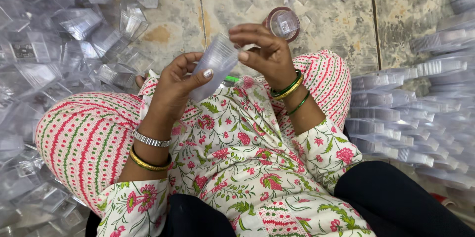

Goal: The person sits on the floor among large piles of clear plastic cups and stacks them by hand, picking up cups one at a time and aligning them into stacks, occasionally repositioning stacks on the floor beside them.

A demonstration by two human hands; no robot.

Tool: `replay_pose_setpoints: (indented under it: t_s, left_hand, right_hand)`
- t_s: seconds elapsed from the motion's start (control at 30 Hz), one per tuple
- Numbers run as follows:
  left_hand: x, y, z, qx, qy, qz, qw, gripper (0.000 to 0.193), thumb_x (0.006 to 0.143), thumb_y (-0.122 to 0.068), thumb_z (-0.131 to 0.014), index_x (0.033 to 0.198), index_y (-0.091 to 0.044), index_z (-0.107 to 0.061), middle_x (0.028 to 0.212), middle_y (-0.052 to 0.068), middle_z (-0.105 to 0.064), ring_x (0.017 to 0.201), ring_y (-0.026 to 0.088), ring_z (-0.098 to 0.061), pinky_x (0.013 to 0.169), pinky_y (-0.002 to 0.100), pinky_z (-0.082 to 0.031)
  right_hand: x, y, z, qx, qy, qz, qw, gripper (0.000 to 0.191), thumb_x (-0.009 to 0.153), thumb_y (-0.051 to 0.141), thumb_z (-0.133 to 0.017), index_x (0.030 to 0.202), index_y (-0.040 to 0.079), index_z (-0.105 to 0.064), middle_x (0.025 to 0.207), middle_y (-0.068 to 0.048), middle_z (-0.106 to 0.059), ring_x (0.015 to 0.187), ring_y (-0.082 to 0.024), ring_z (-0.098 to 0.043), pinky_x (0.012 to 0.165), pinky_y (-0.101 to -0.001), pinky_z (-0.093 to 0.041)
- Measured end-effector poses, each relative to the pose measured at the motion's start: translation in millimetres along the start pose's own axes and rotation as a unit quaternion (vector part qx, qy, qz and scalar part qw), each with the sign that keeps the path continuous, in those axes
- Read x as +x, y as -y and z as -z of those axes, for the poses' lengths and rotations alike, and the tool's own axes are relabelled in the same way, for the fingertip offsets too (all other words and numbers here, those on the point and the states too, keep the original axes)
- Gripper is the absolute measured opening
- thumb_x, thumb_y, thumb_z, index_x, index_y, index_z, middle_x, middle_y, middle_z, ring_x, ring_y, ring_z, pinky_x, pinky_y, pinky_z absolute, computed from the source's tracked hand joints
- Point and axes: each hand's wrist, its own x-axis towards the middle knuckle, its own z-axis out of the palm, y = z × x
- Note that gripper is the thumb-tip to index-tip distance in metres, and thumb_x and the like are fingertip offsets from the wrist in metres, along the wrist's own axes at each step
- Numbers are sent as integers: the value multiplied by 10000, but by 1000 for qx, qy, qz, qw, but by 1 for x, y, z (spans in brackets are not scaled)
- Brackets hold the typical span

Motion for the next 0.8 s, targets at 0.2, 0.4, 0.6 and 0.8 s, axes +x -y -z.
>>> replay_pose_setpoints:
  t_s: [0.2, 0.4, 0.6, 0.8]
  left_hand:
    - [-3, -1, -4, 72, -19, -12, 997, 562, 802, -54, -845, 1259, -46, -518, 1081, 82, -670, 944, 152, -701, 807, 302, -613]
    - [-7, -13, -9, 169, -55, -19, 984, 707, 759, -6, -872, 1313, -68, -437, 1130, 117, -615, 938, 184, -716, 733, 331, -632]
    - [-12, -23, -7, 357, -12, -242, 902, 1116, 769, 93, -864, 1635, -180, -217, 1362, 225, -608, 1216, 289, -664, 980, 376, -576]
    - [-13, -17, -5, 282, -47, -206, 936, 983, 832, 57, -846, 1603, -169, -279, 1244, 156, -677, 1145, 232, -749, 928, 341, -634]
  right_hand:
    - [2, -21, -5, -34, 4, -6, 999, 56, 1009, 34, -744, 1051, -2, -741, 1169, -93, -707, 1064, -127, -681, 909, -249, -592]
    - [18, -24, -23, -59, 2, -37, 998, 101, 995, 62, -780, 973, -20, -725, 1096, -75, -677, 976, -109, -643, 829, -244, -558]
    - [25, -37, -13, 36, 51, -2, 998, 117, 1023, 63, -702, 1132, 25, -722, 1338, -57, -654, 1225, -136, -651, 1062, -293, -563]
    - [13, -119, 4, -456, 31, -254, 852, 177, 959, 244, -724, 994, 74, -758, 921, -156, -746, 823, -286, -728, 803, -374, -571]
